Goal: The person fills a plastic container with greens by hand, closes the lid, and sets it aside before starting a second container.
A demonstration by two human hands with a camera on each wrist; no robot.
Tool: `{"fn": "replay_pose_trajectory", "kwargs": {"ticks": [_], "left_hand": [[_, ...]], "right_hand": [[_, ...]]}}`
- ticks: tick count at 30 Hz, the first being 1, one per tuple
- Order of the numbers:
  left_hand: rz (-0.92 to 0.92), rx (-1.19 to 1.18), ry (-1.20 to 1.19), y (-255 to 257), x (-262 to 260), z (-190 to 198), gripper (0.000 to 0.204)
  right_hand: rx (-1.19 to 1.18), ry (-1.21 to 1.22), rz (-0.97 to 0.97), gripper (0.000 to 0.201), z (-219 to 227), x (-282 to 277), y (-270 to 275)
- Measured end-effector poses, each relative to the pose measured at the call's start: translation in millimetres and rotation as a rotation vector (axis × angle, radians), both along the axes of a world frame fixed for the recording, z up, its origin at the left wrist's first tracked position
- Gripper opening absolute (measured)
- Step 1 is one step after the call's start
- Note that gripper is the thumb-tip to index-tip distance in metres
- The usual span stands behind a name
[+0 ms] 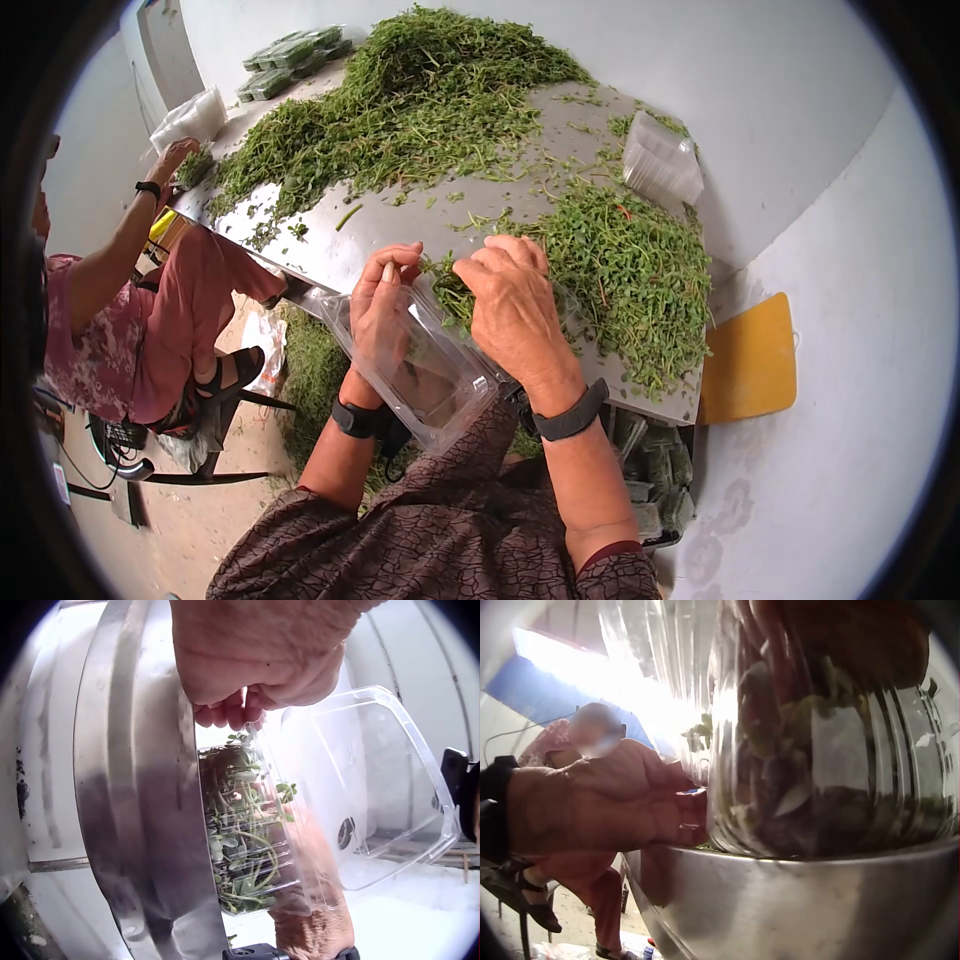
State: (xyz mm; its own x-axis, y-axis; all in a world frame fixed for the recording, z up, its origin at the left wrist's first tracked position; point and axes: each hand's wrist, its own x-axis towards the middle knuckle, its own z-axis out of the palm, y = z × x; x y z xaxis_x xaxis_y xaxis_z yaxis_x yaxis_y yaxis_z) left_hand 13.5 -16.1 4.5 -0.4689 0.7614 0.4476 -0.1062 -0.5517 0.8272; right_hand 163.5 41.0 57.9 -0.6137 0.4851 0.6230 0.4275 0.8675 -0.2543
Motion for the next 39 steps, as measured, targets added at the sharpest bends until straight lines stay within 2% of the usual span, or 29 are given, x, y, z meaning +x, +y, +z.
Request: {"fn": "replay_pose_trajectory", "kwargs": {"ticks": [7, 10, 13, 15, 16, 17, 19, 21, 23, 25, 30, 32, 33, 35, 39], "left_hand": [[-0.135, -0.083, -0.056, -2.5, -4.8, -1.5, 0.031], [-0.227, -0.008, -0.088, -1.2, -6.4, -4.9, 0.032], [-0.250, -0.029, 0.039, 0.1, -10.2, -5.3, 0.035], [-0.121, -0.095, 0.424, -0.3, -11.2, -0.3, 0.042], [-0.182, -0.098, 0.267, 1.2, -9.9, -1.0, 0.047], [-0.184, -0.096, 0.268, 0.7, -9.2, -0.4, 0.047], [-0.300, -0.134, 0.008, -2.3, -6.6, 0.4, 0.051], [-0.313, -0.108, -0.020, 0.3, -7.0, -2.9, 0.051], [-0.125, -0.071, 0.291, 1.0, -7.7, 0.9, 0.052], [-0.136, -0.053, 0.285, 2.2, -8.6, -2.4, 0.052], [-0.117, -0.042, 0.325, 2.4, -8.1, -4.1, 0.053], [-0.204, -0.058, 0.128, 2.5, -6.6, -10.0, 0.054], [-0.206, -0.056, 0.129, 3.3, -6.8, -9.2, 0.054], [-0.120, -0.016, 0.282, 4.2, -7.5, -6.6, 0.055], [-0.087, -0.038, 0.355, 2.8, -8.1, -2.6, 0.055]], "right_hand": [[0.028, -0.036, -0.027, 0.023, 0.9, -0.6, -3.5], [0.027, -0.045, -0.024, 0.020, -0.1, -1.1, -3.3], [0.031, -0.028, -0.032, 0.019, -0.6, -0.6, -2.4], [0.029, -0.045, -0.020, 0.021, -0.9, -0.5, -1.0], [0.029, -0.045, -0.021, 0.021, -2.2, -0.3, -0.2], [0.018, -0.001, -0.008, 0.022, -4.5, 0.4, 1.7], [0.012, 0.042, 0.003, 0.024, -0.7, 2.3, 2.4], [-0.024, 0.219, 0.003, 0.026, 10.6, 7.1, -0.7], [-0.003, 0.217, -0.035, 0.027, 17.6, 16.9, -2.2], [0.023, 0.264, -0.119, 0.027, 20.7, 26.8, -1.1], [-0.020, 0.109, -0.185, 0.024, 18.4, 34.9, -2.9], [-0.013, 0.037, -0.167, 0.024, 12.6, 30.9, -3.8], [-0.010, -0.036, -0.147, 0.024, 9.1, 28.8, -3.4], [-0.025, -0.029, -0.148, 0.024, 7.8, 26.9, -2.1], [-0.032, -0.079, -0.119, 0.023, 10.7, 30.1, -1.1]]}}
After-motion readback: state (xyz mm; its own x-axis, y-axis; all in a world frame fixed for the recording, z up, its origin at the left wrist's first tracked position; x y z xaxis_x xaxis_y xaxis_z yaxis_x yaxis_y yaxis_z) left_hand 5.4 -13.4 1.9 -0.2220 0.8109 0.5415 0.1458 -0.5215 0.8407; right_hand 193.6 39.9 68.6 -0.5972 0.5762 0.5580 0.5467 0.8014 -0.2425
